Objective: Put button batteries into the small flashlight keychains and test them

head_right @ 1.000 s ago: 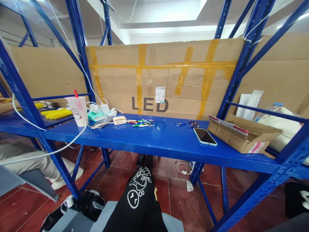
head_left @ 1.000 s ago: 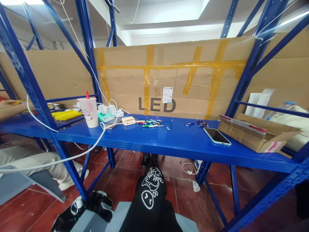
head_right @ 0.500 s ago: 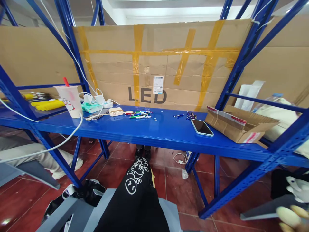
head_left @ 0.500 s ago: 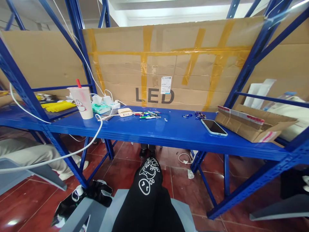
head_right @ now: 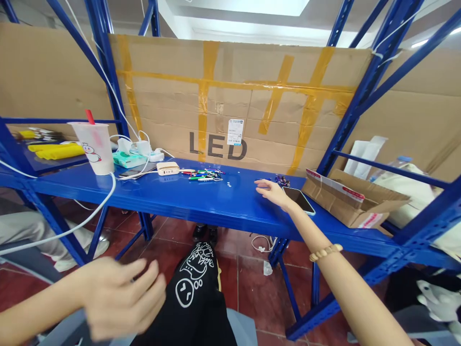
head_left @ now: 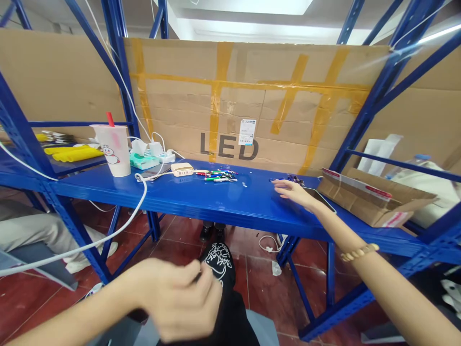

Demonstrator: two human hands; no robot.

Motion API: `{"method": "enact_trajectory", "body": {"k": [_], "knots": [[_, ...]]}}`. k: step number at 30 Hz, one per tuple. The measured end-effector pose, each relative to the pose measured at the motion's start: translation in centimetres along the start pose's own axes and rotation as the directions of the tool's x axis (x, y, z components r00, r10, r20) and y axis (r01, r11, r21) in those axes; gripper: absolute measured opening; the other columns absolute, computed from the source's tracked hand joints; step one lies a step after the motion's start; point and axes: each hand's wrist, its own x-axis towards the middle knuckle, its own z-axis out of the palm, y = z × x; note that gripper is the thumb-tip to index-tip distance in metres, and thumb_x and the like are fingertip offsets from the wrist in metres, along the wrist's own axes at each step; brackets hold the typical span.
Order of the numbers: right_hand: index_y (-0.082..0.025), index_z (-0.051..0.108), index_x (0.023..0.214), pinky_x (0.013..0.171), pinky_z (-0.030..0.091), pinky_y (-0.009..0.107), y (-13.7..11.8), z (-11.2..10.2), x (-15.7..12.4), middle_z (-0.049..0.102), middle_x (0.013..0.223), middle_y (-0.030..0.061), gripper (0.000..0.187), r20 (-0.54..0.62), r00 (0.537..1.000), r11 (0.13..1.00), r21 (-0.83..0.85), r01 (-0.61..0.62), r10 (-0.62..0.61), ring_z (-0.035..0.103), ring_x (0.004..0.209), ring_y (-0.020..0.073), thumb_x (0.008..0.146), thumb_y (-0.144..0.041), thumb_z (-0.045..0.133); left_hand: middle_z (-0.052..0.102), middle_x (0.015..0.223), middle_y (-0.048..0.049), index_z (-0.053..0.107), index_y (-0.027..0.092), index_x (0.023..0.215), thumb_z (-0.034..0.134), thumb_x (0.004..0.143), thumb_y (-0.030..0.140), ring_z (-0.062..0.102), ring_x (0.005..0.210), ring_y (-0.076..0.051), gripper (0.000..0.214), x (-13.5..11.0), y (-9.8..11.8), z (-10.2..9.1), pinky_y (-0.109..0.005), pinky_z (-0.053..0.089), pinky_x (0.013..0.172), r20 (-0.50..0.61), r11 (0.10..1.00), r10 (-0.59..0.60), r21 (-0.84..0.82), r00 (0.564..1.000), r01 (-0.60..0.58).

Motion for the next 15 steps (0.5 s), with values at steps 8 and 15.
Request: {"method": "enact_trajectory", "body": {"k": [8, 15], "knots": [[-0.012, 0.027, 0.135, 0.049, 0.053, 0.028, 0.3, -0.1, 4.6, 0.043, 0.125, 0.024, 0.063, -0.094, 0.975, 0.884, -0.412, -0.223, 0.202, 0.061, 0.084, 0.0238, 0.082, -0.035, 0.05, 0.061, 0.085, -0.0072, 0.055, 0.015, 0.075, 0.04, 0.084, 0.019, 0.054, 0.076, -0.016, 0.018, 3.9, -9.1, 6.3, -0.029, 0.039, 0.071, 0.155, 0.992, -0.053, 0.123, 0.986, 0.034], [-0.008, 0.03, 0.135, 0.063, 0.049, 0.036, 0.0, 1.0, 8.7, 0.057, 0.107, 0.0258, 0.051, -0.195, 0.958, 0.649, -0.705, -0.286, 0.211, 0.064, 0.084, 0.0288, 0.091, -0.033, 0.027, 0.056, 0.074, -0.003, 0.052, 0.017, 0.071, 0.046, 0.078, 0.02, 0.053, 0.067, -0.014, 0.01, 7.8, -12.7, 10.2, -0.028, 0.038, 0.065, 0.216, 0.985, -0.164, -0.019, 0.963, 0.172]]}}
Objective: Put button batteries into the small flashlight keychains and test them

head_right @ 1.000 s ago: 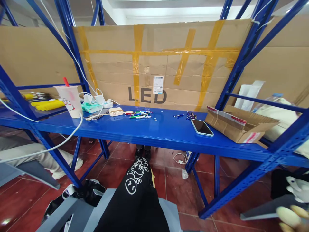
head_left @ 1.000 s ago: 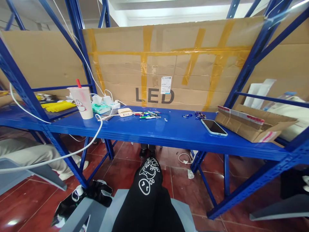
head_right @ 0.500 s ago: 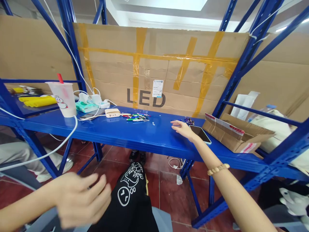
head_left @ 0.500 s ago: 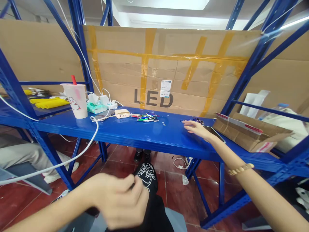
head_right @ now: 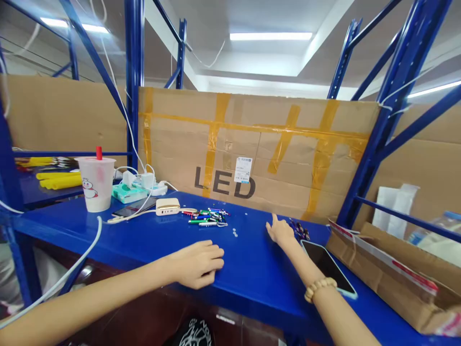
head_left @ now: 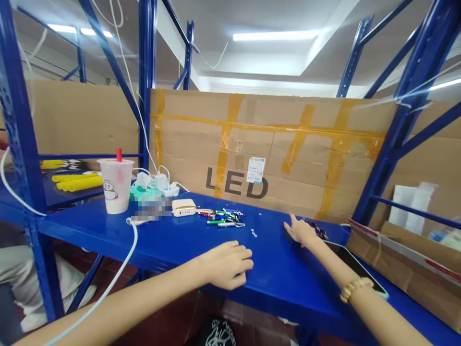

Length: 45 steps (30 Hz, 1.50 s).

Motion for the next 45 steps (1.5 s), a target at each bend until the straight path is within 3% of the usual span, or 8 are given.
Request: {"method": "enact_trajectory", "body": {"k": [5, 11, 16, 21, 26, 30, 34, 45], "knots": [[-0.007, 0.056, 0.112, 0.078, 0.045, 0.036, -1.0, 0.9, 2.3, 0.061, 0.102, 0.0222, 0.042, -0.025, 0.999, 0.986, -0.162, 0.026, -0.03, 0.059, 0.099, 0.0296, 0.091, -0.034, 0.032, 0.057, 0.072, 0.0001, 0.054, 0.019, 0.07, 0.047, 0.075, 0.017, 0.054, 0.065, -0.013, 0.008, 3.4, -2.8, 3.2, -0.024, 0.041, 0.063, -0.009, 0.985, -0.054, -0.166, 0.998, 0.052], [-0.013, 0.061, 0.097, 0.069, 0.046, 0.033, -0.7, 2.0, 3.0, 0.061, 0.1, 0.0177, 0.022, -0.129, 0.98, 0.971, -0.204, 0.124, -0.152, 0.06, 0.095, 0.0283, 0.086, -0.018, 0.043, 0.057, 0.075, -0.0015, 0.055, 0.017, 0.069, 0.044, 0.074, 0.013, 0.054, 0.068, -0.012, 0.013, 5.5, -7.7, 5.9, -0.022, 0.042, 0.064, -0.005, 0.945, -0.238, -0.233, 0.971, 0.231], [-0.017, 0.058, 0.099, 0.065, 0.044, 0.028, -0.7, 2.3, 2.7, 0.061, 0.1, 0.0108, 0.023, -0.125, 0.954, 0.959, -0.108, 0.26, -0.273, 0.062, 0.089, 0.022, 0.086, -0.013, 0.038, 0.057, 0.078, -0.0018, 0.055, 0.017, 0.069, 0.042, 0.074, 0.012, 0.054, 0.07, -0.012, 0.014, 6.2, -9.7, 7.0, -0.023, 0.042, 0.064, 0.046, 0.85, -0.421, -0.329, 0.906, 0.411], [-0.023, 0.055, 0.109, 0.063, 0.042, 0.025, -2.1, 2.0, 1.0, 0.064, 0.09, 0.0025, 0.03, -0.118, 0.927, 0.911, 0.175, 0.373, -0.356, 0.061, 0.083, 0.0175, 0.08, -0.021, 0.049, 0.057, 0.078, -0.0007, 0.052, 0.018, 0.079, 0.039, 0.079, 0.013, 0.053, 0.072, -0.013, 0.015, 6.1, -10.1, 7.0, -0.025, 0.042, 0.068, -0.031, 0.778, -0.497, -0.46, 0.867, 0.429], [-0.026, 0.065, 0.096, 0.054, 0.04, 0.022, -4.2, 1.7, -1.3, 0.063, 0.085, 0.0007, 0.023, -0.175, 0.834, 0.795, 0.253, 0.552, -0.523, 0.059, 0.071, 0.0139, 0.081, -0.029, 0.049, 0.054, 0.092, -0.0021, 0.046, 0.02, 0.097, 0.03, 0.089, 0.023, 0.053, 0.085, -0.014, 0.018, 5.8, -10.3, 7.0, -0.03, 0.042, 0.08, -0.115, 0.656, -0.659, -0.572, 0.744, 0.493], [-0.025, 0.064, 0.098, 0.065, 0.046, 0.024, -4.7, 1.6, -1.8, 0.063, 0.092, 0.0011, 0.021, -0.33, 0.715, 0.69, 0.212, 0.692, -0.616, 0.059, 0.082, 0.0144, 0.082, -0.028, 0.05, 0.052, 0.1, -0.0028, 0.049, 0.021, 0.097, 0.025, 0.093, 0.031, 0.048, 0.098, -0.017, 0.026, 5.8, -9.6, 6.9, -0.039, 0.035, 0.092, -0.048, 0.725, -0.61, -0.437, 0.791, 0.533], [-0.023, 0.061, 0.099, 0.072, 0.048, 0.025, -4.0, 1.6, -1.4, 0.062, 0.095, 0.0037, 0.021, -0.458, 0.605, 0.624, 0.13, 0.77, -0.651, 0.058, 0.089, 0.0151, 0.085, -0.029, 0.047, 0.051, 0.096, -0.0044, 0.051, 0.018, 0.09, 0.021, 0.094, 0.033, 0.047, 0.091, -0.018, 0.034, 5.9, -9.0, 6.5, -0.038, 0.036, 0.086, 0.003, 0.83, -0.489, -0.305, 0.872, 0.466], [-0.02, 0.06, 0.099, 0.069, 0.046, 0.027, -3.9, 1.6, -1.4, 0.064, 0.086, 0.0048, 0.021, -0.352, 0.609, 0.642, 0.03, 0.766, -0.711, 0.059, 0.077, 0.0154, 0.087, -0.026, 0.045, 0.055, 0.096, -0.0031, 0.049, 0.018, 0.097, 0.03, 0.093, 0.037, 0.049, 0.091, -0.018, 0.027, 5.9, -8.8, 6.0, -0.033, 0.034, 0.083, -0.077, 0.924, -0.312, -0.256, 0.947, 0.284]]}}
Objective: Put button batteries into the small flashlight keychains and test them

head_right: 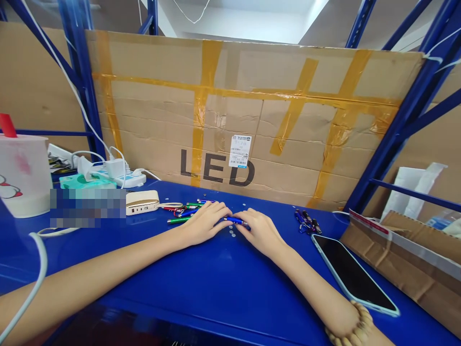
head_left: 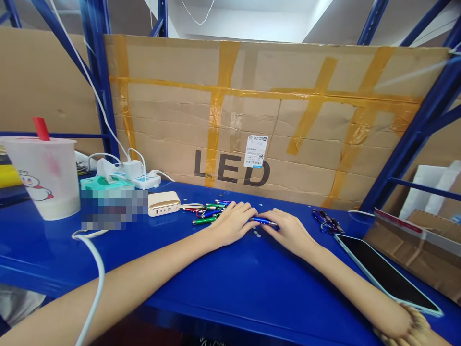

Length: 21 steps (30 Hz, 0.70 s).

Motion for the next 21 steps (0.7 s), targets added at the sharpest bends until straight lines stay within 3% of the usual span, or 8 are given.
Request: {"method": "enact_trajectory", "body": {"k": [7, 10, 12, 14, 17, 21], "knots": [[-0.021, 0.061, 0.097, 0.063, 0.043, 0.025, -0.1, 0.3, 0.0, 0.065, 0.081, 0.0038, 0.024, 0.205, 0.978, 0.999, 0.014, -0.037, 0.033, 0.061, 0.074, 0.0172, 0.087, -0.034, 0.044, 0.056, 0.088, -0.0045, 0.052, 0.016, 0.087, 0.034, 0.09, 0.035, 0.051, 0.084, -0.018, 0.026, -0.2, 0.8, 0.4, -0.034, 0.037, 0.079, 0.075, 0.999, 0.023, 0.041, 0.997, -0.026], [-0.027, 0.058, 0.102, 0.064, 0.042, 0.026, 1.1, 0.6, 0.2, 0.068, 0.088, 0.0012, 0.027, 0.229, 0.952, 0.978, 0.011, -0.21, 0.202, 0.063, 0.078, 0.0182, 0.089, -0.04, 0.039, 0.056, 0.093, -0.0046, 0.051, 0.017, 0.092, 0.038, 0.088, 0.031, 0.05, 0.089, -0.019, 0.019, -0.3, 0.8, 0.4, -0.035, 0.037, 0.083, 0.044, 0.999, -0.051, 0.008, 0.998, 0.051], [-0.03, 0.055, 0.108, 0.064, 0.042, 0.026, 2.5, 0.7, 0.2, 0.068, 0.093, 0.0007, 0.028, 0.205, 0.893, 0.916, -0.069, -0.396, 0.401, 0.063, 0.084, 0.02, 0.089, -0.04, 0.038, 0.056, 0.097, -0.0042, 0.049, 0.018, 0.096, 0.041, 0.086, 0.028, 0.05, 0.094, -0.02, 0.015, -0.4, 0.6, 0.5, -0.036, 0.036, 0.085, 0.016, 0.992, -0.119, -0.031, 0.993, 0.119], [-0.027, 0.051, 0.114, 0.062, 0.041, 0.027, 4.1, 0.5, -0.1, 0.067, 0.094, 0.003, 0.03, 0.183, 0.8, 0.82, -0.168, -0.548, 0.572, 0.062, 0.089, 0.0221, 0.088, -0.037, 0.04, 0.055, 0.098, -0.0037, 0.049, 0.019, 0.094, 0.042, 0.085, 0.026, 0.049, 0.096, -0.02, 0.014, -0.4, 0.4, 0.6, -0.037, 0.036, 0.086, 0.012, 0.984, -0.166, -0.056, 0.986, 0.167], [-0.019, 0.043, 0.121, 0.064, 0.041, 0.029, 6.0, 0.0, -0.9, 0.066, 0.095, 0.0074, 0.035, 0.177, 0.666, 0.686, -0.28, -0.672, 0.725, 0.06, 0.095, 0.0237, 0.087, -0.028, 0.041, 0.055, 0.096, -0.0039, 0.051, 0.019, 0.09, 0.041, 0.084, 0.025, 0.049, 0.095, -0.021, 0.013, -0.4, 0.3, 0.8, -0.037, 0.037, 0.085, 0.024, 0.98, -0.193, -0.042, 0.981, 0.194], [-0.018, 0.05, 0.111, 0.067, 0.041, 0.03, 7.2, -0.6, -1.5, 0.059, 0.108, 0.0106, 0.028, 0.086, 0.614, 0.592, -0.398, -0.701, 0.785, 0.06, 0.094, 0.0236, 0.085, -0.018, 0.041, 0.054, 0.095, -0.0068, 0.053, 0.017, 0.087, 0.041, 0.082, 0.024, 0.049, 0.092, -0.022, 0.015, -0.3, 0.4, 0.6, -0.038, 0.037, 0.082, 0.003, 0.967, -0.239, 0.095, 0.971, 0.238]]}}
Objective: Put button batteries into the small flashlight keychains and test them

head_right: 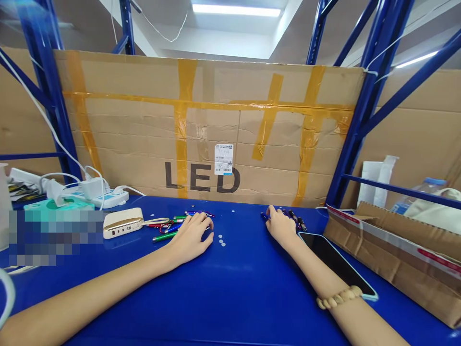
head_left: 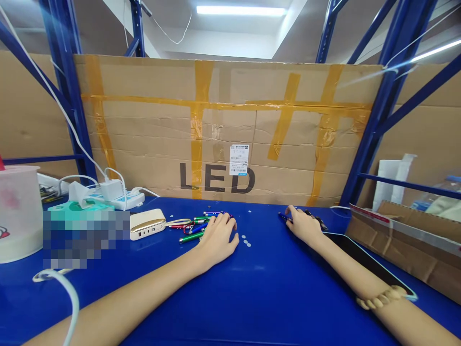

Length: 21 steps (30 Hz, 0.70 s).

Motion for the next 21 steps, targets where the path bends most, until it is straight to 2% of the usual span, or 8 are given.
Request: {"method": "enact_trajectory", "body": {"k": [4, 7, 9, 11, 15, 18, 21], "knots": [[-0.016, 0.062, 0.096, 0.071, 0.041, 0.032, 0.1, -0.1, 0.1, 0.055, 0.11, 0.0133, 0.026, 0.013, 0.998, 0.996, -0.072, -0.057, 0.058, 0.061, 0.09, 0.0236, 0.084, -0.015, 0.039, 0.054, 0.095, -0.0105, 0.056, 0.014, 0.085, 0.039, 0.082, 0.024, 0.049, 0.092, -0.025, 0.019, 0.2, -0.3, -1.4, -0.039, 0.037, 0.081, -0.034, 0.978, -0.035, 0.205, 0.999, 0.041], [-0.008, 0.063, 0.099, 0.071, 0.041, 0.031, 0.2, -0.1, -0.1, 0.055, 0.11, 0.0193, 0.027, 0.007, 0.994, 0.989, -0.104, -0.104, 0.105, 0.061, 0.09, 0.0246, 0.083, -0.015, 0.041, 0.056, 0.091, -0.0103, 0.057, 0.015, 0.081, 0.036, 0.083, 0.025, 0.051, 0.091, -0.026, 0.024, 0.6, -1.0, -3.0, -0.039, 0.038, 0.078, -0.042, 0.959, -0.076, 0.269, 0.996, 0.085], [-0.007, 0.062, 0.1, 0.07, 0.041, 0.03, 0.2, -0.1, -0.1, 0.057, 0.108, 0.0201, 0.028, -0.004, 0.995, 0.99, -0.099, -0.104, 0.104, 0.062, 0.09, 0.0247, 0.083, -0.015, 0.042, 0.057, 0.088, -0.009, 0.058, 0.015, 0.077, 0.036, 0.083, 0.027, 0.054, 0.088, -0.025, 0.025, 0.7, -1.6, -4.1, -0.038, 0.039, 0.076, -0.034, 0.952, -0.137, 0.273, 0.99, 0.141], [-0.008, 0.062, 0.101, 0.068, 0.041, 0.03, 0.3, -0.1, -0.1, 0.058, 0.106, 0.0181, 0.028, -0.031, 0.998, 0.996, -0.071, -0.057, 0.054, 0.061, 0.089, 0.0246, 0.082, -0.015, 0.042, 0.058, 0.084, -0.0076, 0.058, 0.017, 0.075, 0.04, 0.082, 0.03, 0.056, 0.084, -0.025, 0.024, 0.3, -2.2, -5.0, -0.037, 0.04, 0.073, 0.011, 0.944, -0.201, 0.271, 0.98, 0.19], [-0.015, 0.063, 0.098, 0.064, 0.04, 0.029, -0.4, -0.2, 0.0, 0.061, 0.102, 0.0109, 0.027, -0.096, 0.99, 0.993, 0.052, 0.108, -0.103, 0.061, 0.087, 0.0236, 0.083, -0.018, 0.041, 0.058, 0.081, -0.006, 0.059, 0.019, 0.078, 0.046, 0.08, 0.042, 0.057, 0.081, -0.025, 0.026, -2.1, -3.6, -5.7, -0.035, 0.042, 0.068, 0.135, 0.942, -0.242, 0.27, 0.961, 0.199], [-0.018, 0.063, 0.097, 0.062, 0.038, 0.027, -1.6, -0.1, -0.5, 0.063, 0.096, 0.0065, 0.025, -0.123, 0.972, 0.954, 0.203, 0.22, -0.198, 0.061, 0.084, 0.0205, 0.082, -0.021, 0.043, 0.058, 0.087, -0.0048, 0.056, 0.021, 0.094, 0.045, 0.082, 0.035, 0.057, 0.081, -0.022, 0.022, -3.9, -4.4, -5.6, -0.034, 0.043, 0.069, 0.194, 0.961, -0.21, 0.221, 0.958, 0.166], [-0.02, 0.063, 0.096, 0.062, 0.037, 0.024, -3.0, -0.4, -1.7, 0.062, 0.092, 0.0037, 0.024, -0.137, 0.955, 0.88, 0.373, 0.294, -0.262, 0.06, 0.082, 0.0167, 0.08, -0.021, 0.045, 0.056, 0.09, -0.0044, 0.055, 0.022, 0.096, 0.041, 0.084, 0.027, 0.057, 0.082, -0.02, 0.019, -4.4, -4.3, -5.2, -0.032, 0.043, 0.072, 0.177, 0.97, -0.157, 0.21, 0.972, 0.119]]}}
